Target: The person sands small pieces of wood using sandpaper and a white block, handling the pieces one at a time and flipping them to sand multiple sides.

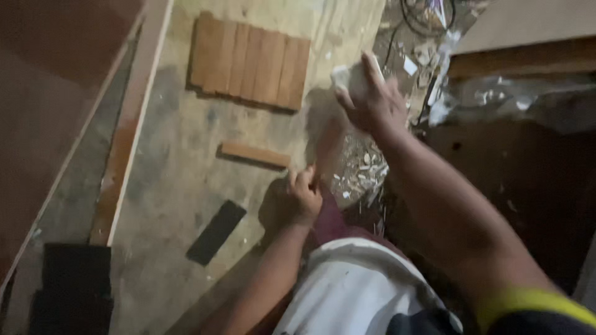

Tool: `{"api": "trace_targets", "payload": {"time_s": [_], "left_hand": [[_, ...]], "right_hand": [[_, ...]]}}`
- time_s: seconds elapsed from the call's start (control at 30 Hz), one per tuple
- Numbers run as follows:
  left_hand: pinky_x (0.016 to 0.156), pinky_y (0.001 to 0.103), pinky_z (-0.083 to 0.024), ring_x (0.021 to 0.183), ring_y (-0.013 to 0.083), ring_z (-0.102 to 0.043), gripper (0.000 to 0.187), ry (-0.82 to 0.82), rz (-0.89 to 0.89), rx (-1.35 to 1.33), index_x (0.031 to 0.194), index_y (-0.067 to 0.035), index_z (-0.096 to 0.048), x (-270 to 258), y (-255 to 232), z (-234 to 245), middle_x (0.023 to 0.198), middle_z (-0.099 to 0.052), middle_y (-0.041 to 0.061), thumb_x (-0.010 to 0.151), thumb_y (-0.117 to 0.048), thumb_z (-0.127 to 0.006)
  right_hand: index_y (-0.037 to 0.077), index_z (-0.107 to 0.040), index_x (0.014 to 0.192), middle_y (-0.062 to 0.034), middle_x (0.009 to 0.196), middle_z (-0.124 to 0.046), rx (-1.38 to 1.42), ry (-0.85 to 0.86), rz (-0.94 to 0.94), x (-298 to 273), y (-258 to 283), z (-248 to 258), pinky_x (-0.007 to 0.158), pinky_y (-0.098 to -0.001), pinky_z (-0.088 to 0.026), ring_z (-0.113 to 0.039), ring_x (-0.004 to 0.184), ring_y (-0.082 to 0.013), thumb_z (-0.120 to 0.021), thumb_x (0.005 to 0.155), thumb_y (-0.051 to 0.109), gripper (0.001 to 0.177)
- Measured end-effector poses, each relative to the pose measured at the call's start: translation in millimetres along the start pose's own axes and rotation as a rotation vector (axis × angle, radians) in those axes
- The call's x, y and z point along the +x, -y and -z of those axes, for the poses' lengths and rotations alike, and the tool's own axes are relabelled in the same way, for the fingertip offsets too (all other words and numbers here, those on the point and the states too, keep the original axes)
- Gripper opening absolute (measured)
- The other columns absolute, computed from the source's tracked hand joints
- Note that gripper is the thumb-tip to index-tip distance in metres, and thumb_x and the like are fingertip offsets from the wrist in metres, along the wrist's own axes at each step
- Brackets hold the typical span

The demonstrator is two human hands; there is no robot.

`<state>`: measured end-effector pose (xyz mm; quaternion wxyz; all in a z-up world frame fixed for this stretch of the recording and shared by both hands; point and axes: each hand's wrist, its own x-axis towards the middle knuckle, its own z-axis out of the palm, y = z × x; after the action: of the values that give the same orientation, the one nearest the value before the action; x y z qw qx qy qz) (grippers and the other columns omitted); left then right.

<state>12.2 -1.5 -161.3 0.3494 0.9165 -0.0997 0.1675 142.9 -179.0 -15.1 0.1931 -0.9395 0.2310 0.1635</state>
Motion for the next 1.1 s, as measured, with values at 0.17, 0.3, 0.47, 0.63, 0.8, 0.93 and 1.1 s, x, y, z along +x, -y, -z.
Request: {"api": "trace_targets", "payload": {"time_s": [0.17,0.3,0.47,0.63,0.8,0.93,1.1], "left_hand": [[0.045,0.041,-0.037,0.045,0.026,-0.05,0.011,0.468,0.066,0.144,0.072,-0.011,-0.055,23,-8,47,0.06,-0.05,0.008,0.081,-0.014,-0.061],[0.053,0.033,-0.036,0.052,0.0204,-0.045,0.021,0.127,0.135,-0.175,0.076,-0.013,-0.048,0,1,1,0.071,-0.043,0.0,0.095,-0.012,-0.057],[0.048,0.032,-0.036,0.048,0.0177,-0.046,0.023,0.194,-0.074,0.113,0.07,-0.008,-0.052,24,-22,52,0.06,-0.047,0.003,0.091,-0.005,-0.059],[0.047,0.038,-0.041,0.044,0.0253,-0.052,0.012,0.27,-0.045,0.116,0.069,-0.011,-0.057,0,-1,26,0.056,-0.049,0.003,0.079,-0.008,-0.064],[0.042,0.031,-0.037,0.039,0.0168,-0.045,0.03,0.094,-0.13,0.178,0.062,-0.021,-0.048,22,-12,41,0.051,-0.042,-0.003,0.086,-0.019,-0.066],[0.048,0.037,-0.036,0.047,0.0222,-0.044,0.02,0.438,0.14,0.119,0.07,-0.016,-0.053,55,-32,71,0.056,-0.048,0.004,0.09,-0.017,-0.055],[0.051,0.04,-0.043,0.052,0.0288,-0.06,0.012,0.325,0.0,0.116,0.074,-0.008,-0.059,17,-8,30,0.062,-0.055,0.009,0.085,-0.013,-0.057]], "right_hand": [[0.034,-0.031,0.163,-0.0284,0.098,-0.06,0.009,-0.008,0.125,-63,-25,-48,0.077,-0.0587,-0.058,-0.072,0.088,-0.0546,-0.077,0.084,0.044,0.091],[0.037,-0.042,0.154,-0.0264,0.098,-0.057,-0.015,-0.112,0.375,-38,-41,-84,0.061,-0.0612,-0.059,-0.071,0.08,-0.0552,-0.082,0.081,0.044,0.084],[0.048,-0.028,0.159,-0.0223,0.11,-0.06,-0.025,-0.221,0.199,16,-24,-62,0.076,-0.0552,-0.058,-0.071,0.097,-0.0507,-0.078,0.087,0.068,0.09],[0.045,-0.028,0.161,-0.0259,0.111,-0.059,-0.019,-0.103,0.082,-55,-23,-67,0.082,-0.0581,-0.056,-0.068,0.101,-0.0537,-0.076,0.087,0.06,0.089],[0.042,-0.034,0.16,-0.0317,0.116,-0.063,-0.032,-0.057,0.145,0,-46,-79,0.089,-0.0598,-0.054,-0.068,0.105,-0.055,-0.074,0.088,0.047,0.083],[0.049,-0.029,0.158,-0.0239,0.116,-0.059,0.047,-0.247,0.13,10,-16,-42,0.087,-0.0575,-0.055,-0.068,0.105,-0.0535,-0.08,0.091,0.059,0.085],[0.042,-0.035,0.159,-0.0243,0.103,-0.058,-0.151,-0.237,0.119,-48,-30,-64,0.082,-0.0592,-0.057,-0.071,0.094,-0.0533,-0.08,0.085,0.061,0.088]]}}
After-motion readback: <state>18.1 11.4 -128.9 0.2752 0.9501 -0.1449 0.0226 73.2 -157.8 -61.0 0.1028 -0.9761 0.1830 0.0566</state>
